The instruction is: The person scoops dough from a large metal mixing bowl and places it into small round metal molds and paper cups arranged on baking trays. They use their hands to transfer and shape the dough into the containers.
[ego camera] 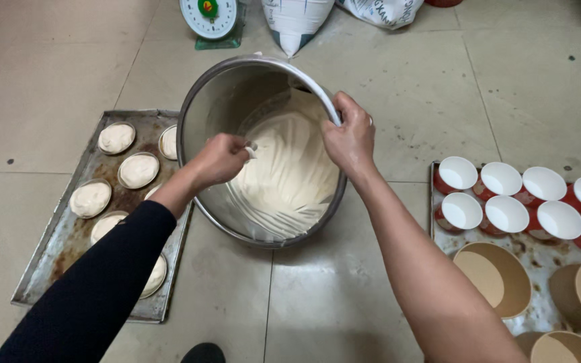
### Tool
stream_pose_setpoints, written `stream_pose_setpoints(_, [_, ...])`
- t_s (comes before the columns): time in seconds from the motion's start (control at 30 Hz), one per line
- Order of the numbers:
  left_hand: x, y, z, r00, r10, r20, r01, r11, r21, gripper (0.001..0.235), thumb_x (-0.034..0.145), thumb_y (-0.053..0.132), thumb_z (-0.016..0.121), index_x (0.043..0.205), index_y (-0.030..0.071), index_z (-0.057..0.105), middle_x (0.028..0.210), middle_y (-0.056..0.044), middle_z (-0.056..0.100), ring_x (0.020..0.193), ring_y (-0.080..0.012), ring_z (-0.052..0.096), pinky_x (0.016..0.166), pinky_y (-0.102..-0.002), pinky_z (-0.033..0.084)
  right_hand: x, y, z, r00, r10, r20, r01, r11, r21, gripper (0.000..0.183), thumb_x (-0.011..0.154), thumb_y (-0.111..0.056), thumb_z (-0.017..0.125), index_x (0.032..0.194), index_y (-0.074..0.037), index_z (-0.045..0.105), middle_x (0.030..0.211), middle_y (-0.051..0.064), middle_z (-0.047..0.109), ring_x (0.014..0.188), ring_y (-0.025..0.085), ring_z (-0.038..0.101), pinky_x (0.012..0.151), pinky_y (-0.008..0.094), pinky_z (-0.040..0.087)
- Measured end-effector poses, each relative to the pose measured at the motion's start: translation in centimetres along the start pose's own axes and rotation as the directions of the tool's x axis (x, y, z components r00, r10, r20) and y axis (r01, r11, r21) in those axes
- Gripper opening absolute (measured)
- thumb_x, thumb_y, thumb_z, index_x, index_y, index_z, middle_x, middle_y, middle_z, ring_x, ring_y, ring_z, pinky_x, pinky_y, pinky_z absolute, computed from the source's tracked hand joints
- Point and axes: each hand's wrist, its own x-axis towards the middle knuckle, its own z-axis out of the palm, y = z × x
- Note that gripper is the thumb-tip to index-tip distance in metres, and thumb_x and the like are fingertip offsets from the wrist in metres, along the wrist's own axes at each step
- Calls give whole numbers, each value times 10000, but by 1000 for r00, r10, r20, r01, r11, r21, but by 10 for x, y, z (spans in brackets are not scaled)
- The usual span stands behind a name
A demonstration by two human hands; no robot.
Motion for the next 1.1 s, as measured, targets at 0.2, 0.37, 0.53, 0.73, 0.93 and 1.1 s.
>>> stream_pose_setpoints(0.2, [28,-103,44,1000,-11,19,8,980,197,331,854,165,622,1122,0,721,1102,-305,685,1101,-471,634,971,-493,516,-10,-32,13,990,-41,133,48,998,-47,86,799,-67,579,854,-35,521,684,141,549,602,268,544,604,391,447])
stream_pose_setpoints(0.37, [15,-136,132,988,-114,-102,125,985,117,307,882,63,523,1104,8,729,1117,-298,696,1065,-445,689,997,-484,536,-15,-33,5,977,-140,160,148,988,-44,121,786,-58,568,902,-36,544,683,128,515,596,224,510,591,367,436])
stream_pose_setpoints(0.53, [17,-90,139,948,92,303,-190,932,310,284,839,35,563,1071,8,726,1105,-255,693,1072,-403,663,986,-485,504,-16,-23,1,973,-127,194,141,988,-62,119,796,-61,580,869,-14,499,663,119,442,606,170,438,571,348,401])
stream_pose_setpoints(0.73, [28,-79,111,829,543,138,-543,718,436,236,818,-15,586,994,-5,743,1047,-209,720,1008,-354,685,922,-443,553,-18,-26,2,966,-168,198,184,981,-66,120,793,-55,584,879,-18,510,672,114,407,598,161,414,569,335,397])
stream_pose_setpoints(0.93, [-6,-100,117,903,401,155,-430,848,309,227,789,7,598,946,24,760,983,-211,734,922,-380,696,852,-479,556,-23,-35,10,958,-214,192,232,970,-75,130,791,-50,592,874,-13,499,679,124,417,593,192,426,581,339,409])
stream_pose_setpoints(1.1, [-10,-109,121,989,36,140,-68,970,232,220,858,97,622,1008,36,772,1015,-220,725,982,-379,691,926,-470,537,-25,-43,17,957,-224,184,238,970,-57,104,794,-48,586,860,-22,511,674,130,437,586,218,441,577,349,409])
